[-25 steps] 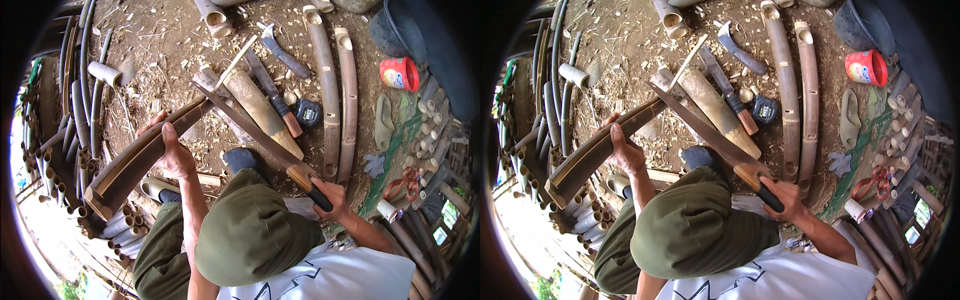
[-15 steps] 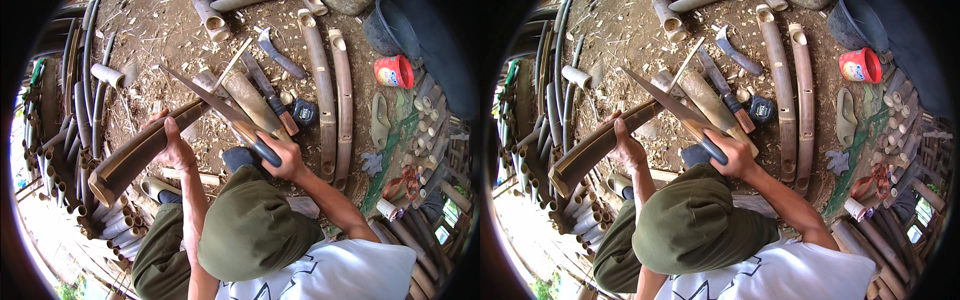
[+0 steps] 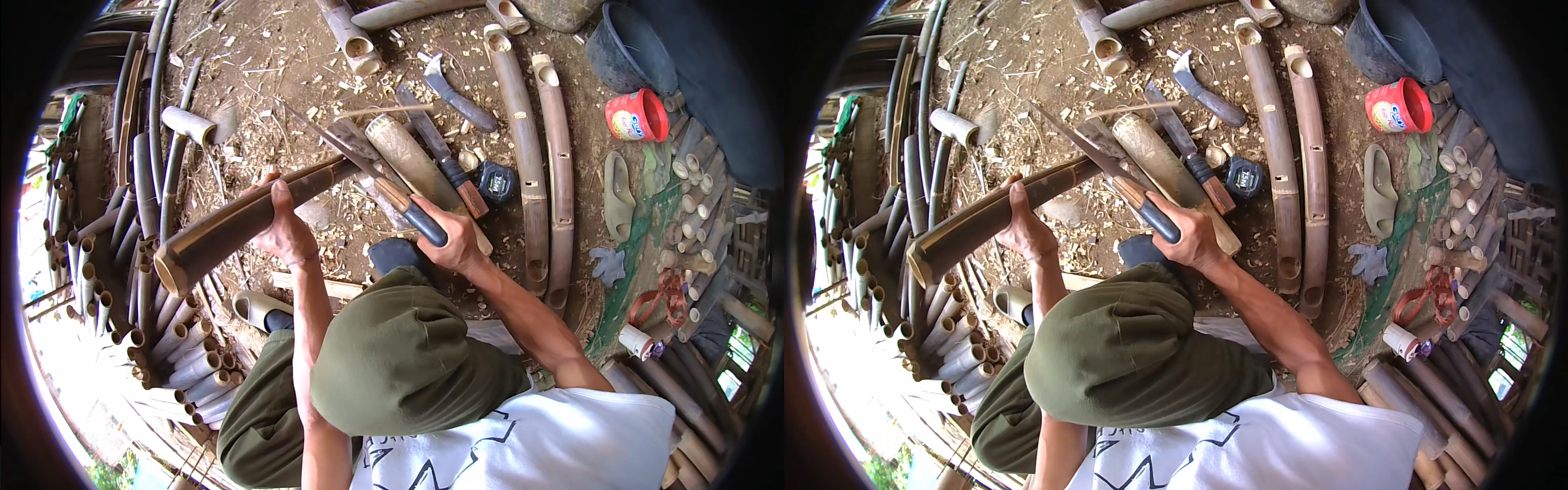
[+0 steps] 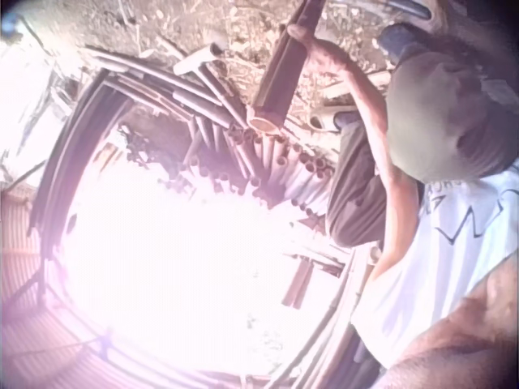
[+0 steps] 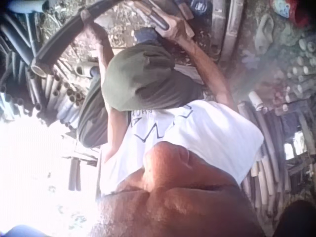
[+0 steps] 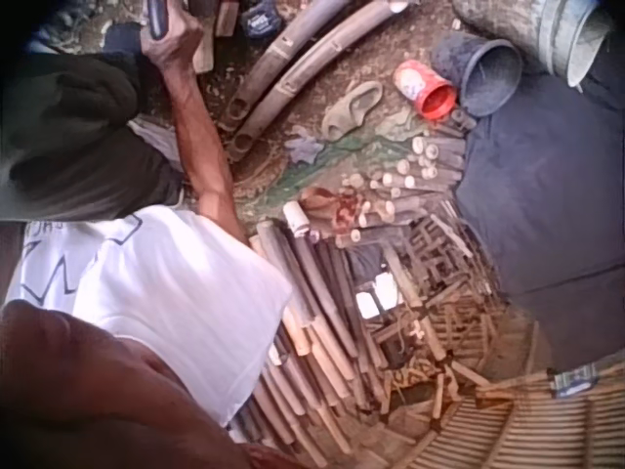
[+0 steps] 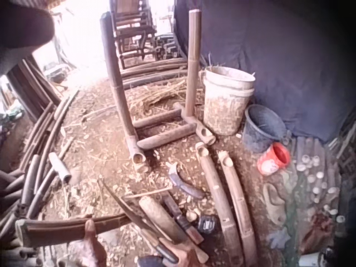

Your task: The person shapes a bamboo pole by sawing a groove into it and then using a mallet and chisel to carve out sections while sitting on the ground. They handle various bamboo pieces and tools throughout the process.

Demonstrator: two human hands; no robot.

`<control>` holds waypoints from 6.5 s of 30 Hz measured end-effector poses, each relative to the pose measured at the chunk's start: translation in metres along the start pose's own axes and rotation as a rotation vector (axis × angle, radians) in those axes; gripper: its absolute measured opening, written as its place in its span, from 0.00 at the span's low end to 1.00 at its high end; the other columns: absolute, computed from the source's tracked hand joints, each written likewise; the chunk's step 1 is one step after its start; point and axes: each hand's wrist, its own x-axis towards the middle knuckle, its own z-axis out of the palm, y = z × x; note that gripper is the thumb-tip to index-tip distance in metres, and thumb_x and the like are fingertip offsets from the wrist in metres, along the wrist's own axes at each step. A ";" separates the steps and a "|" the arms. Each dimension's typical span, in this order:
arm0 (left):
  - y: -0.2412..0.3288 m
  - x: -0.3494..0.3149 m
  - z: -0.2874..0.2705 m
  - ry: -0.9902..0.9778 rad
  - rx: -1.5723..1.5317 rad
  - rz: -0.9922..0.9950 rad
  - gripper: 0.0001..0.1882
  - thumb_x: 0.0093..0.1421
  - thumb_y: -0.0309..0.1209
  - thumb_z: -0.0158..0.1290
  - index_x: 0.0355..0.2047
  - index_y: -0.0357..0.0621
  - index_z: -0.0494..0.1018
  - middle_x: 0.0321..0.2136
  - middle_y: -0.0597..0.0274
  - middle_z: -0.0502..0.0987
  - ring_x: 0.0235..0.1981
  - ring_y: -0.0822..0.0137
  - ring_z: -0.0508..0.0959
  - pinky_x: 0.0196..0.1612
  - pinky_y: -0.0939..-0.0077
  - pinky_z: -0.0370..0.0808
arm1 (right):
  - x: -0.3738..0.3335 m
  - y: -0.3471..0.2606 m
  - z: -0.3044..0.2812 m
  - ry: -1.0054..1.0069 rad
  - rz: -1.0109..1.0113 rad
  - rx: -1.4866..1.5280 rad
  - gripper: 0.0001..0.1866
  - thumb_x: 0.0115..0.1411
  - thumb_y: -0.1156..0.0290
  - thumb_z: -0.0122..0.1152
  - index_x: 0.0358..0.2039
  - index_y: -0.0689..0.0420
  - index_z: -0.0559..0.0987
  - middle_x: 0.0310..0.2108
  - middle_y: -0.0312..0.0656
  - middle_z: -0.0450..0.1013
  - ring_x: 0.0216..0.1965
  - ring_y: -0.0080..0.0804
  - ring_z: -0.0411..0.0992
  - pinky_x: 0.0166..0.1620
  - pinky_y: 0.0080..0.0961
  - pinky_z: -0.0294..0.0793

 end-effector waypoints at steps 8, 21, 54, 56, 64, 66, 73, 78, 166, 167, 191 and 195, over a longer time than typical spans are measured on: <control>0.065 0.086 -0.050 -0.349 0.083 0.002 0.39 0.53 0.34 0.66 0.61 0.40 0.58 0.43 0.53 0.73 0.43 0.63 0.75 0.47 0.63 0.77 | -0.084 -0.038 -0.145 0.392 0.124 -0.078 0.29 0.56 0.76 0.59 0.59 0.73 0.68 0.45 0.58 0.76 0.42 0.35 0.77 0.45 0.28 0.77; -0.099 0.021 -0.084 -1.089 1.273 -0.006 0.43 0.52 0.37 0.66 0.66 0.56 0.59 0.54 0.54 0.69 0.53 0.50 0.74 0.58 0.57 0.71 | -0.177 0.092 -0.255 -0.250 0.529 -1.101 0.42 0.50 0.78 0.61 0.67 0.53 0.61 0.56 0.52 0.64 0.54 0.55 0.64 0.59 0.44 0.63; -0.050 -0.091 -0.141 -1.063 0.960 -0.401 0.33 0.58 0.54 0.59 0.52 0.39 0.71 0.49 0.47 0.76 0.50 0.50 0.78 0.51 0.54 0.76 | 0.113 0.030 -0.002 -0.424 0.438 0.374 0.09 0.62 0.73 0.60 0.41 0.63 0.76 0.28 0.39 0.76 0.26 0.25 0.75 0.31 0.23 0.78; -0.023 -0.070 -0.092 -0.790 0.237 -0.600 0.31 0.63 0.52 0.55 0.53 0.37 0.69 0.48 0.51 0.77 0.49 0.56 0.78 0.50 0.57 0.77 | 0.081 -0.011 -0.012 -0.538 0.515 0.525 0.09 0.63 0.74 0.60 0.42 0.63 0.76 0.29 0.39 0.75 0.27 0.26 0.76 0.32 0.22 0.78; 0.029 -0.046 -0.042 -0.483 -0.200 -0.674 0.18 0.65 0.40 0.56 0.44 0.36 0.72 0.35 0.54 0.81 0.34 0.64 0.83 0.36 0.69 0.82 | 0.021 -0.035 -0.011 -0.532 0.312 0.345 0.19 0.62 0.64 0.62 0.50 0.62 0.75 0.38 0.42 0.76 0.38 0.32 0.76 0.44 0.28 0.76; 0.050 -0.029 -0.053 -0.473 -0.156 -0.651 0.18 0.63 0.40 0.59 0.42 0.36 0.72 0.33 0.54 0.80 0.32 0.62 0.83 0.34 0.68 0.83 | 0.017 -0.035 -0.022 -0.287 0.226 0.114 0.20 0.62 0.65 0.61 0.52 0.61 0.75 0.43 0.46 0.75 0.39 0.35 0.77 0.44 0.29 0.76; 0.079 0.002 -0.071 -0.191 -0.587 -0.498 0.14 0.67 0.34 0.53 0.49 0.42 0.70 0.36 0.60 0.78 0.40 0.59 0.83 0.36 0.70 0.85 | -0.035 0.084 -0.039 -0.212 0.412 -0.579 0.31 0.61 0.60 0.56 0.61 0.62 0.64 0.55 0.58 0.61 0.56 0.56 0.66 0.55 0.48 0.69; 0.087 0.008 -0.074 -0.246 -0.549 -0.445 0.15 0.67 0.33 0.53 0.51 0.39 0.70 0.36 0.64 0.77 0.38 0.59 0.84 0.36 0.70 0.87 | -0.033 0.086 -0.029 -0.162 0.438 -0.561 0.29 0.61 0.64 0.56 0.60 0.62 0.64 0.53 0.57 0.62 0.52 0.60 0.67 0.50 0.50 0.72; 0.158 -0.125 -0.092 -0.299 -0.122 -0.397 0.23 0.72 0.41 0.43 0.55 0.31 0.67 0.13 0.72 0.62 0.13 0.81 0.61 0.18 0.83 0.59 | 0.160 -0.062 -0.068 -0.143 0.412 0.013 0.26 0.64 0.40 0.53 0.32 0.53 0.73 0.20 0.28 0.65 0.18 0.17 0.66 0.18 0.18 0.66; 0.146 -0.111 -0.095 -0.252 -0.129 -0.347 0.20 0.73 0.40 0.42 0.53 0.34 0.67 0.14 0.69 0.65 0.13 0.78 0.64 0.18 0.82 0.64 | 0.145 -0.087 -0.069 -0.168 0.411 0.063 0.22 0.63 0.49 0.59 0.41 0.57 0.73 0.24 0.32 0.68 0.21 0.18 0.69 0.19 0.16 0.68; -0.105 -0.100 -0.023 -0.129 -0.044 -0.510 0.10 0.63 0.31 0.59 0.41 0.39 0.74 0.31 0.64 0.78 0.33 0.74 0.78 0.37 0.79 0.78 | -0.100 -0.006 -0.030 -0.299 0.380 -0.333 0.12 0.63 0.65 0.55 0.39 0.61 0.74 0.35 0.55 0.75 0.34 0.60 0.75 0.36 0.49 0.75; -0.099 -0.096 -0.031 -0.173 0.053 -0.466 0.10 0.64 0.29 0.58 0.43 0.39 0.75 0.37 0.59 0.80 0.37 0.71 0.79 0.42 0.75 0.79 | -0.104 0.007 -0.026 -0.332 0.389 -0.387 0.12 0.62 0.66 0.56 0.40 0.60 0.75 0.36 0.54 0.75 0.34 0.60 0.75 0.36 0.50 0.76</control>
